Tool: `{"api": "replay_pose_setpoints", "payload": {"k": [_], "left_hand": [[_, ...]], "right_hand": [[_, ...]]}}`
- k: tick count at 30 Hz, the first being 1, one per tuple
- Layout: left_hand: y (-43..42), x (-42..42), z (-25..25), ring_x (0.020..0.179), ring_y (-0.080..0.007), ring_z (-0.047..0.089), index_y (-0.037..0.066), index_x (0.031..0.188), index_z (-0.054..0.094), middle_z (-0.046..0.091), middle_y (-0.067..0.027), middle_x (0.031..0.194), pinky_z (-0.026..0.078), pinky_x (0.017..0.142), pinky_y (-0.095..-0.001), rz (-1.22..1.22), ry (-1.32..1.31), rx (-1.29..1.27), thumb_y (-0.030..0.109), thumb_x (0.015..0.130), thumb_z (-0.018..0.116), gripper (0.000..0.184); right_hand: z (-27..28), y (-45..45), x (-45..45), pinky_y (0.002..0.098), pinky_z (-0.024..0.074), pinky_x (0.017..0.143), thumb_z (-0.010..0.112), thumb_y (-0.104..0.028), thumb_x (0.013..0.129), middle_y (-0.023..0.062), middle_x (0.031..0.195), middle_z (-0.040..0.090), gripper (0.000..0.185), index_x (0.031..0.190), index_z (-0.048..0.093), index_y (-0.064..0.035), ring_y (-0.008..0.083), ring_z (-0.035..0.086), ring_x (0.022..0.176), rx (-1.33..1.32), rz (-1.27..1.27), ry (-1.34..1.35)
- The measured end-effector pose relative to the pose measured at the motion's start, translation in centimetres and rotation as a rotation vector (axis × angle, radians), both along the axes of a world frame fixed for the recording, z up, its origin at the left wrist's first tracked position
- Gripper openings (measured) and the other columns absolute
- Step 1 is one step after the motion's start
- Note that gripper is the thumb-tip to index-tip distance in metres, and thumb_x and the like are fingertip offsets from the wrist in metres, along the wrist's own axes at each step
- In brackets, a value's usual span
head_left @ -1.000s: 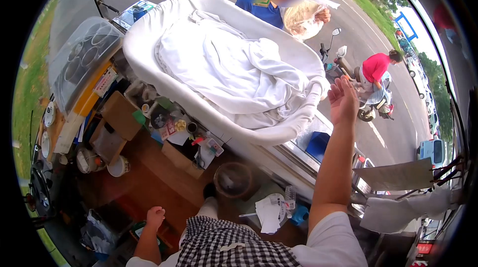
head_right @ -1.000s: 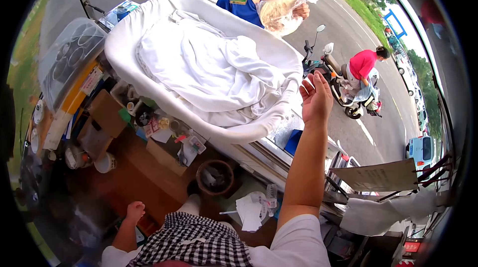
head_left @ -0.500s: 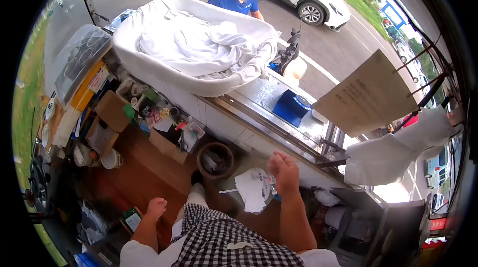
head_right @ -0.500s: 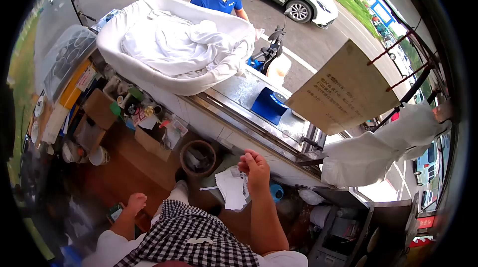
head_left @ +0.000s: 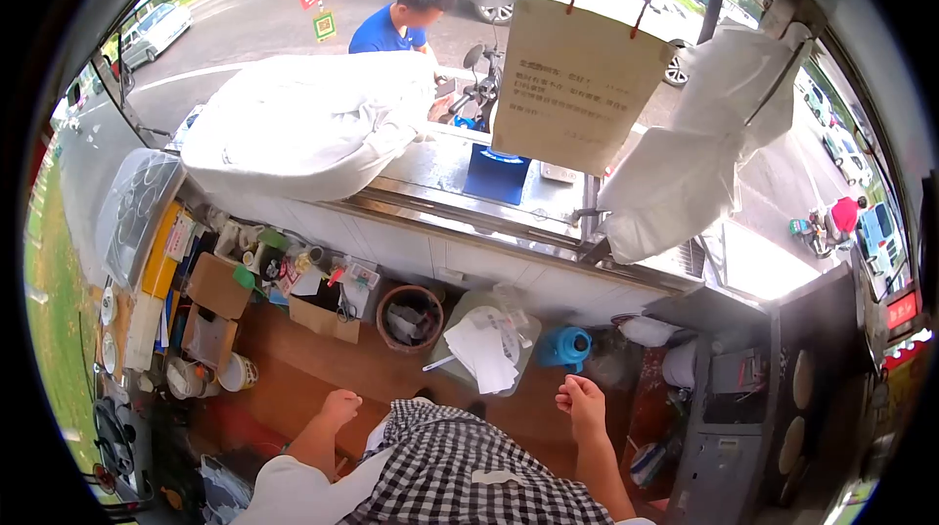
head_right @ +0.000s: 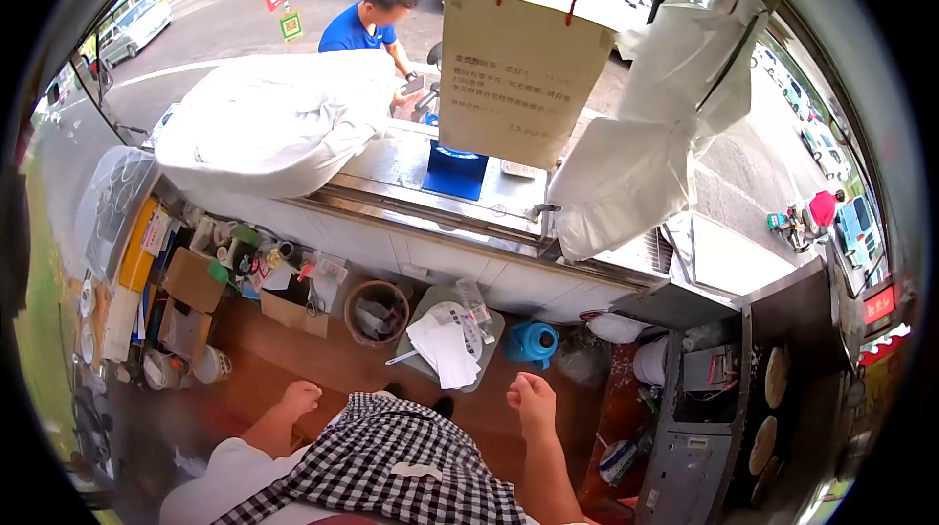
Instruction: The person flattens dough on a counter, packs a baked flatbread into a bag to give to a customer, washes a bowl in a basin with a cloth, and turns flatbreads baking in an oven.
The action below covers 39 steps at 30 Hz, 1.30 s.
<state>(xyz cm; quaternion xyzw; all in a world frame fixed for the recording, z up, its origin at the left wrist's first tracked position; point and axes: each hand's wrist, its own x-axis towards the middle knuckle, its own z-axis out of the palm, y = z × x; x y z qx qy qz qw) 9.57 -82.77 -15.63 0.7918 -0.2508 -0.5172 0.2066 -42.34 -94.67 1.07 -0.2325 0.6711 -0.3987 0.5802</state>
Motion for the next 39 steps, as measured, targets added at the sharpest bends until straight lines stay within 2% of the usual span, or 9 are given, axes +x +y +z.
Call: {"api": "replay_pose_setpoints", "payload": {"k": [7,9,15,18,21,33,39], "left_hand": [[-7.3,2.0,0.7,0.068,-0.015,0.065,0.001,0.096,0.069,0.068,-0.0056,0.082,0.053,0.061,-0.0309,-0.073,0.025,-0.072,0.019,0.088,0.073,0.02],[-8.0,1.3,2.5,0.067,-0.015,0.065,0.002,0.095,0.069,0.068,-0.005,0.081,0.052,0.06,-0.0307,-0.053,0.074,-0.098,0.019,0.088,0.073,0.019],[-5.7,3.5,-1.1,0.062,-0.0169,0.064,0.002,0.096,0.069,0.067,-0.0055,0.08,0.051,0.057,-0.0303,-0.264,0.051,-0.032,0.021,0.088,0.073,0.02],[-3.8,4.5,-1.6,0.062,-0.0178,0.065,0.003,0.096,0.069,0.068,-0.0069,0.08,0.051,0.055,-0.0316,-0.18,0.027,0.115,0.021,0.088,0.073,0.02],[-2.7,5.9,-1.9,0.062,-0.0185,0.065,0.003,0.095,0.069,0.068,-0.008,0.08,0.051,0.053,-0.0329,-0.186,-0.006,0.142,0.02,0.088,0.072,0.019],[-4.9,7.1,-2.2,0.063,-0.018,0.065,0.004,0.096,0.07,0.066,-0.0059,0.077,0.051,0.053,-0.0322,-0.187,0.056,0.037,0.022,0.088,0.073,0.02],[-5.3,6.6,-2.1,0.062,-0.0173,0.065,0.005,0.095,0.069,0.066,-0.0056,0.078,0.051,0.053,-0.032,-0.223,0.055,0.069,0.022,0.088,0.074,0.019]], "right_hand": [[-0.3,3.0,3.4,0.0252,0.0549,0.066,0.064,-0.018,0.099,0.0037,0.092,0.067,0.022,0.114,0.065,-0.0029,0.0104,0.065,0.074,0.0,0.008,-0.039],[-1.0,3.5,4.2,0.0248,0.0546,0.066,0.064,-0.016,0.098,0.0037,0.093,0.066,0.022,0.115,0.065,-0.0021,0.0105,0.065,0.075,0.003,0.045,-0.035],[-0.9,4.7,6.1,0.0239,0.0543,0.067,0.065,-0.017,0.098,0.0042,0.094,0.067,0.024,0.115,0.064,-0.0008,0.011,0.065,0.077,0.01,0.052,0.042],[-1.9,5.7,6.7,0.024,0.0545,0.067,0.065,-0.018,0.097,0.0039,0.094,0.067,0.025,0.115,0.064,-0.0002,0.0108,0.065,0.077,0.008,0.068,0.053],[-2.9,6.4,7.2,0.0243,0.0548,0.067,0.066,-0.018,0.097,0.0036,0.094,0.067,0.026,0.115,0.064,0.0,0.0108,0.065,0.078,0.02,0.082,0.052],[-3.3,8.3,9.0,0.0259,0.0561,0.067,0.066,-0.019,0.097,0.0037,0.094,0.067,0.025,0.114,0.065,-0.0003,0.0117,0.066,0.078,0.012,0.058,0.073],[-3.4,10.1,9.1,0.0263,0.0572,0.067,0.066,-0.019,0.097,0.0044,0.094,0.068,0.024,0.113,0.066,-0.0011,0.0124,0.067,0.079,0.052,0.034,0.12]]}}
